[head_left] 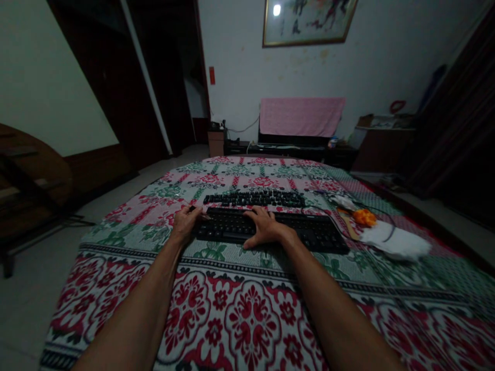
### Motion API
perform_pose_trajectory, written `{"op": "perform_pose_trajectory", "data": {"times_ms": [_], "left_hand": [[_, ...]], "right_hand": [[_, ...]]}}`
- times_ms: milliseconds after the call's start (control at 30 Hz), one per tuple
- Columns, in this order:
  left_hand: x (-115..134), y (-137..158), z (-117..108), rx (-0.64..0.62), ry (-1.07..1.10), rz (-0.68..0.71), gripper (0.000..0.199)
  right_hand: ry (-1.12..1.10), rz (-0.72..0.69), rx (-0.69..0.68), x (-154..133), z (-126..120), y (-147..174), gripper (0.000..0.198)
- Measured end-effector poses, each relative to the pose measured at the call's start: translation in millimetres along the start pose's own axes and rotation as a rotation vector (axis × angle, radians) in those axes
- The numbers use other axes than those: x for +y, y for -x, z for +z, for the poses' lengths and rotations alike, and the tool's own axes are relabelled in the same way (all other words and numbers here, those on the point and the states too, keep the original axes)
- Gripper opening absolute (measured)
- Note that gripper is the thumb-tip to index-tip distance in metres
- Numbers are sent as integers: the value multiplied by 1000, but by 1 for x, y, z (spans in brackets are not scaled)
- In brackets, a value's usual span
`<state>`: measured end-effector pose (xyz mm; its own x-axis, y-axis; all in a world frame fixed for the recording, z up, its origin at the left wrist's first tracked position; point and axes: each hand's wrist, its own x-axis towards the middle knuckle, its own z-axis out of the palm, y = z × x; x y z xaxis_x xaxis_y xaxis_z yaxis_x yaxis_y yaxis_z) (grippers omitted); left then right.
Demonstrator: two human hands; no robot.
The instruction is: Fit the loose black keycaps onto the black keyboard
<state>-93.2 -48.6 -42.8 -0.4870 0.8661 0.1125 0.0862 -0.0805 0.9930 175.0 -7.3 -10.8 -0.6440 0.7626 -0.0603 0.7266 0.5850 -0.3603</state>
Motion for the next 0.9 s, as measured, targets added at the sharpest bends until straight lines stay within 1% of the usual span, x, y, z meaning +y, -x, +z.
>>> {"op": "perform_pose_trajectory", "data": {"times_ms": [100,167,300,467,600,767,833,900], "left_hand": [[8,1,-5,-66,131,-88,36],[14,3,-10,-141,153,-125,41],[25,6,-21,-283,92,-141,43],[45,12,-26,-429,-87,-105,38],[58,16,-23,-481,-208,-86,39],[60,14,-19,-576,-251,-39,33],[57,12,-17,-574,-268,-8,31],[53,11,-16,-545,-296,29,30]], "right_hand": [[4,0,-18,2,1,1,116],[6,7,-44,0,0,3,116],[-15,36,-64,-10,-3,5,119],[-42,-36,-25,-29,2,4,118],[9,-70,-4,-36,13,0,115],[57,-75,27,-37,19,-3,111],[62,-77,30,-37,18,-3,110],[64,-75,31,-36,19,-4,110]]}}
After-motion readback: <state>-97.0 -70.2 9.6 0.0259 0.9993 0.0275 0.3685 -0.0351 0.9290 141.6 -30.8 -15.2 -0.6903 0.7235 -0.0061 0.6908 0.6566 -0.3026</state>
